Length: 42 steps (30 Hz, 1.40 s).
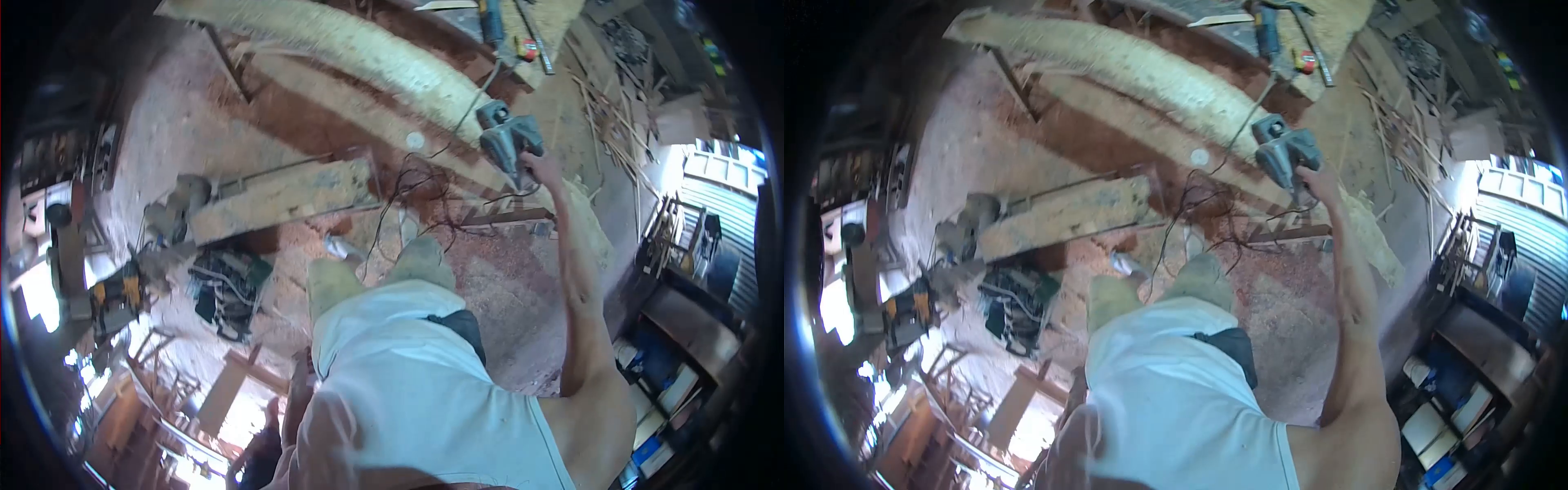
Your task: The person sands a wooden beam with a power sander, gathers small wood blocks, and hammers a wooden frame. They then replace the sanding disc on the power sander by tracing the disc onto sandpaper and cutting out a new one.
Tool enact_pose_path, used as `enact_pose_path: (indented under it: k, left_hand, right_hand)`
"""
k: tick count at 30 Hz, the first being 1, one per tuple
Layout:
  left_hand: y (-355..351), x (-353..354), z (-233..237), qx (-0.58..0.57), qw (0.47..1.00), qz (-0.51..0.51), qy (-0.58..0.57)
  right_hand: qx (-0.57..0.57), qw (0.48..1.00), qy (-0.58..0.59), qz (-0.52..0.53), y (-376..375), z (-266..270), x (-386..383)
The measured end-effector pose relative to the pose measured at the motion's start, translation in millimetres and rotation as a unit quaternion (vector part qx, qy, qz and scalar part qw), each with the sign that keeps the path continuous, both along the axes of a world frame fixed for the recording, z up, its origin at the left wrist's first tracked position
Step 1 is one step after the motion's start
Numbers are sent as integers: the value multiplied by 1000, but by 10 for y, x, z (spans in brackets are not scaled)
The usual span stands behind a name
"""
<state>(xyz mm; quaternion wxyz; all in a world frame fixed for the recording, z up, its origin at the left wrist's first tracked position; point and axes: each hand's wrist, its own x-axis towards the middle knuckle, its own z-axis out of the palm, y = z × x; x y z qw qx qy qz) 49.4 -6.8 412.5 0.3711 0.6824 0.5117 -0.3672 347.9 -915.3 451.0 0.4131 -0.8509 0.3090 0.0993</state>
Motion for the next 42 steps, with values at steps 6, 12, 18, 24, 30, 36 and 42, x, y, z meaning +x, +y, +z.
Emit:
enact_pose_path:
  k: [6, 12, 18, 24, 30, 36, 42]
  left_hand:
    - [197, 194, -206, -12, 999, -27, -25]
    - [562, 794, -599, -32, 996, -44, -72]
    - [1074, 1521, -955, -43, 990, -86, -106]
    - [992, 3060, -1266, -102, 964, -49, -242]
    - [-132, 4690, -956, 42, 879, -253, -403]
    - [-1944, 7228, 389, 133, 808, -306, -485]
    - [-3408, 10619, 740, 161, 692, -378, -594]
  right_hand:
    - [-75, 990, 117, 16, -130, 55, 71]
    - [-318, 946, -36, 39, 422, 960, 192]
    - [-257, 951, 40, 165, 1477, 1647, 698]
    - [-287, 925, 20, 247, 2259, 1410, 1616]
    - [-201, 904, -34, 376, 2670, 713, 3562]
    - [-228, 941, -85, 233, 2645, 410, 6644]
    - [-303, 914, -88, 254, 2436, 182, 9053]
